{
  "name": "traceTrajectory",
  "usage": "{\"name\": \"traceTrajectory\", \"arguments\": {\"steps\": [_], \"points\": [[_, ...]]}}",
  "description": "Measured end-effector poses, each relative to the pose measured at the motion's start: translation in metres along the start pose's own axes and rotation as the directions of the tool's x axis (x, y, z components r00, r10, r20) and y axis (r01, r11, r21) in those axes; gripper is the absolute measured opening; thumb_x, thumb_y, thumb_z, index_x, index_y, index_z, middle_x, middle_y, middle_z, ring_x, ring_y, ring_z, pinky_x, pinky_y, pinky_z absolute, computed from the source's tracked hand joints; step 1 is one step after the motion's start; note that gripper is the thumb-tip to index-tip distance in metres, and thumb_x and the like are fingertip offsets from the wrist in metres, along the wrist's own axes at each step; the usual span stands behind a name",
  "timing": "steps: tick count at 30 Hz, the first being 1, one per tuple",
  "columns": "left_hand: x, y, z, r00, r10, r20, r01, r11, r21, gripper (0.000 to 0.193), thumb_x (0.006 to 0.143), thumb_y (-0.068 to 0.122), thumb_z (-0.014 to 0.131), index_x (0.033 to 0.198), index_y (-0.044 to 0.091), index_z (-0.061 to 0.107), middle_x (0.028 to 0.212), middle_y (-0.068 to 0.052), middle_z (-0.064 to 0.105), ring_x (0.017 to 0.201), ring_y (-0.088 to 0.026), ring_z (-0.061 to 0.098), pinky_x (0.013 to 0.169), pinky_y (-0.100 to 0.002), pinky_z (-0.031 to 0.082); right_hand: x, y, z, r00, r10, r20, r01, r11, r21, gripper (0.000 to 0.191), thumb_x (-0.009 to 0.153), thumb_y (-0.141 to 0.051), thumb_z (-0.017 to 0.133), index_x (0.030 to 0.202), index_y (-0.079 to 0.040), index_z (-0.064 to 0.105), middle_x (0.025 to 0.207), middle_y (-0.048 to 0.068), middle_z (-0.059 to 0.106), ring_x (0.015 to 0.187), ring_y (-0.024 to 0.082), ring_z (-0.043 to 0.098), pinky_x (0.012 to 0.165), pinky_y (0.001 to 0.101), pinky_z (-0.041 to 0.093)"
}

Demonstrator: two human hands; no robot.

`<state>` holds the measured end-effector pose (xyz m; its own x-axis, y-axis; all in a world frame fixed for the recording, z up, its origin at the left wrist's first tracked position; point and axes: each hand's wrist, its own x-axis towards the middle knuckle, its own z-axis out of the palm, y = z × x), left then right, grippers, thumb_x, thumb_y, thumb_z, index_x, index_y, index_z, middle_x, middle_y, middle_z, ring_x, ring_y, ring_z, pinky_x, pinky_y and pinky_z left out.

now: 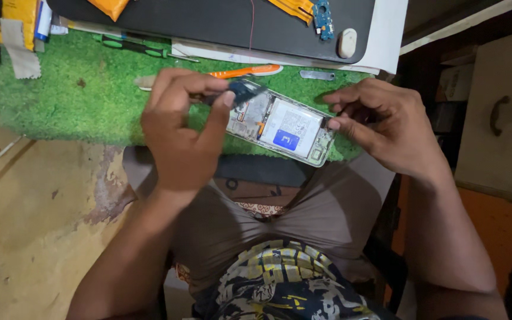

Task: The person cleans a disassembled smartphone motherboard with a toothbrush, pries at components on the board with a small tool, then seats the board back into the phone frame and presses the assembly together by hand.

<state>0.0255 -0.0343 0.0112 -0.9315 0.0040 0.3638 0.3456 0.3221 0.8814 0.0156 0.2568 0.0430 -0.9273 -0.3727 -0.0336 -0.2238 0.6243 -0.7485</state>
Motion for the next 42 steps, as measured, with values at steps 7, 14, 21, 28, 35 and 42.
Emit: {"name": "traceTrajectory", "arguments": {"steps": [7, 14, 21, 28, 35, 42], "points": [[0.001, 0.003, -0.001, 0.986, -0.168, 0.022, 0.167, 0.986, 0.018, 0.013, 0.094, 0.008, 0.080, 0.097, 0.000, 0.071, 0.087, -0.006, 0.074, 0.078, -0.013, 0.070, 0.074, -0.027, 0.055, -0.001, -0.007, 0.003, 0.998, -0.055, -0.032, 0.052, 0.995, -0.089, 0.032, 0.089, -0.015, 0.084, 0.118, -0.005, 0.074, 0.106, 0.007, 0.073, 0.085, 0.012, 0.069, 0.069, 0.0272, 0.055], [0.005, 0.002, 0.000, 0.982, -0.174, 0.073, 0.168, 0.982, 0.087, 0.010, 0.094, 0.012, 0.080, 0.096, 0.003, 0.076, 0.087, -0.007, 0.075, 0.075, -0.012, 0.072, 0.069, -0.026, 0.057, 0.000, -0.008, 0.004, 1.000, 0.008, -0.013, -0.009, 0.997, -0.075, 0.033, 0.088, -0.017, 0.084, 0.118, -0.007, 0.076, 0.109, 0.007, 0.074, 0.086, 0.015, 0.070, 0.069, 0.0294, 0.056], [0.004, 0.000, -0.002, 0.988, -0.128, 0.082, 0.114, 0.981, 0.155, 0.009, 0.096, 0.012, 0.077, 0.092, 0.004, 0.076, 0.083, -0.007, 0.075, 0.072, -0.016, 0.068, 0.068, -0.031, 0.054, 0.001, -0.010, 0.004, 0.999, -0.048, -0.006, 0.047, 0.992, -0.117, 0.034, 0.088, -0.017, 0.085, 0.119, -0.008, 0.076, 0.110, 0.008, 0.072, 0.093, 0.017, 0.070, 0.078, 0.0307, 0.057], [0.006, -0.001, -0.001, 0.987, -0.138, 0.082, 0.132, 0.988, 0.075, 0.015, 0.097, 0.012, 0.078, 0.107, 0.003, 0.072, 0.094, -0.008, 0.076, 0.081, -0.013, 0.075, 0.069, -0.026, 0.057, 0.000, -0.008, 0.005, 1.000, -0.028, -0.001, 0.028, 0.995, -0.091, 0.034, 0.087, -0.017, 0.084, 0.119, -0.009, 0.076, 0.111, 0.007, 0.071, 0.090, 0.015, 0.069, 0.076, 0.0298, 0.058], [0.002, 0.004, -0.002, 0.982, -0.173, 0.071, 0.179, 0.979, -0.092, 0.021, 0.101, 0.010, 0.076, 0.121, 0.003, 0.073, 0.095, -0.006, 0.078, 0.078, -0.007, 0.066, 0.069, -0.023, 0.054, -0.001, 0.009, 0.012, 0.981, -0.019, -0.195, 0.005, 0.998, -0.069, 0.019, 0.090, -0.011, 0.079, 0.108, -0.004, 0.079, 0.091, 0.009, 0.073, 0.062, 0.013, 0.062, 0.052, 0.0255, 0.046], [-0.019, 0.020, 0.022, 0.974, -0.188, 0.129, 0.222, 0.914, -0.341, 0.018, 0.104, 0.008, 0.075, 0.121, 0.003, 0.073, 0.100, -0.002, 0.075, 0.082, -0.004, 0.064, 0.072, -0.021, 0.054, -0.025, -0.008, 0.045, 0.979, -0.007, -0.202, 0.100, 0.886, 0.453, 0.027, 0.091, -0.003, 0.081, 0.114, 0.003, 0.069, 0.100, 0.010, 0.072, 0.083, 0.010, 0.069, 0.071, 0.0218, 0.056]]}}
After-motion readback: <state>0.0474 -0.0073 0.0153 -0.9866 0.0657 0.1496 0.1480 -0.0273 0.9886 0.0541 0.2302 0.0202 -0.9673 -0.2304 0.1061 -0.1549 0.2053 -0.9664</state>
